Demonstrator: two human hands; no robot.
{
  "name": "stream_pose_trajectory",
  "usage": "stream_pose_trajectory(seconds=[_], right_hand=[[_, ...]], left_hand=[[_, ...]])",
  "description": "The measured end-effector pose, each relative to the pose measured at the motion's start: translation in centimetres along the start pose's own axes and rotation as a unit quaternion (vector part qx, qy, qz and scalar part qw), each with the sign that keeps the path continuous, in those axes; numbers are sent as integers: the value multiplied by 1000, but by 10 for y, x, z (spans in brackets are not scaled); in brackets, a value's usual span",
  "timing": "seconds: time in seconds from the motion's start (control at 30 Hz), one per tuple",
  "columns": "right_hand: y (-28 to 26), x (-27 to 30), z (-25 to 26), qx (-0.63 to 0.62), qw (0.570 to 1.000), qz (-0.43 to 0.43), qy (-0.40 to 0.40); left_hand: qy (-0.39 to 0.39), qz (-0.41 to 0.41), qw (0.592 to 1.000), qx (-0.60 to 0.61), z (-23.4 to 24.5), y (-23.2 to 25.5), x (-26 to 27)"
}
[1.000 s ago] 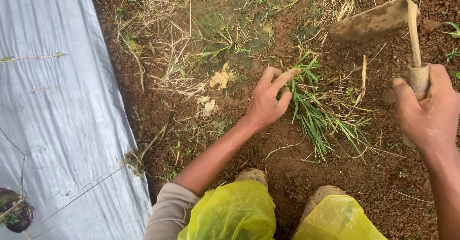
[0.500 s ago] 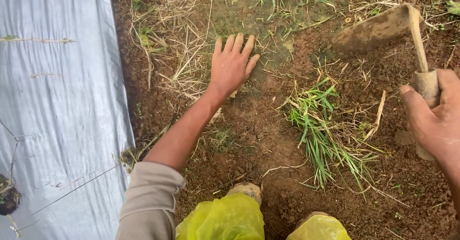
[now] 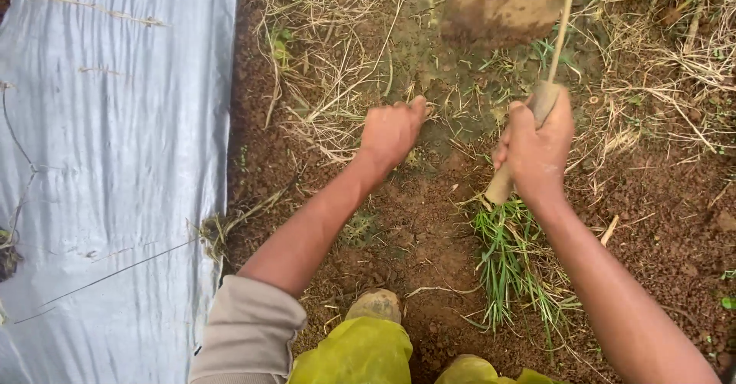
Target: The person uses a hand hoe to loosen the soil and remove weeds from the ground next to a plastic-covered garden bed. They gather the uprooted weeds by hand and walk along the bed to clear the area.
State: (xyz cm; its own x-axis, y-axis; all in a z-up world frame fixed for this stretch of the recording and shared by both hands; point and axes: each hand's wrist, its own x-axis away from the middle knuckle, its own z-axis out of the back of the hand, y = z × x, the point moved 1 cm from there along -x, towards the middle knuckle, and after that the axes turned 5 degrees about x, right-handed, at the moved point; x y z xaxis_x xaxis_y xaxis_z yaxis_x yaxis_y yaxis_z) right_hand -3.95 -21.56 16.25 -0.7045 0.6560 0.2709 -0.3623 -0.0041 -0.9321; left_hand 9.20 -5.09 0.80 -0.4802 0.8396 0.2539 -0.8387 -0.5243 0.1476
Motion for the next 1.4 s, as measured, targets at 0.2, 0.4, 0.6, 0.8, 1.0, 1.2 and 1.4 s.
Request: stream_pose_trajectory(seconds=[0.2, 0.4, 0.6, 0.8, 1.0, 1.2, 1.4], right_hand=[[7, 8, -2, 159, 977, -85, -117], [-15, 20, -20, -35, 995, 75, 45], [14, 46, -16, 121, 977, -156, -83], [-3, 24, -7, 6, 998, 44, 39], [39, 49, -14, 63, 983, -159, -68], [5, 39, -9, 32, 999, -14, 18], [14, 45, -19, -9, 989, -141, 36]], left_hand=[[-11, 75, 988, 137, 40, 31, 31], [-48, 144, 971, 187, 42, 39, 39], [-93, 166, 961, 202, 96, 46, 55], [-42, 151, 973, 169, 66, 45, 52], [-6, 141, 965, 219, -13, 41, 30], [-12, 123, 953, 278, 40, 48, 56], [-97, 153, 945, 271, 48, 53, 67]])
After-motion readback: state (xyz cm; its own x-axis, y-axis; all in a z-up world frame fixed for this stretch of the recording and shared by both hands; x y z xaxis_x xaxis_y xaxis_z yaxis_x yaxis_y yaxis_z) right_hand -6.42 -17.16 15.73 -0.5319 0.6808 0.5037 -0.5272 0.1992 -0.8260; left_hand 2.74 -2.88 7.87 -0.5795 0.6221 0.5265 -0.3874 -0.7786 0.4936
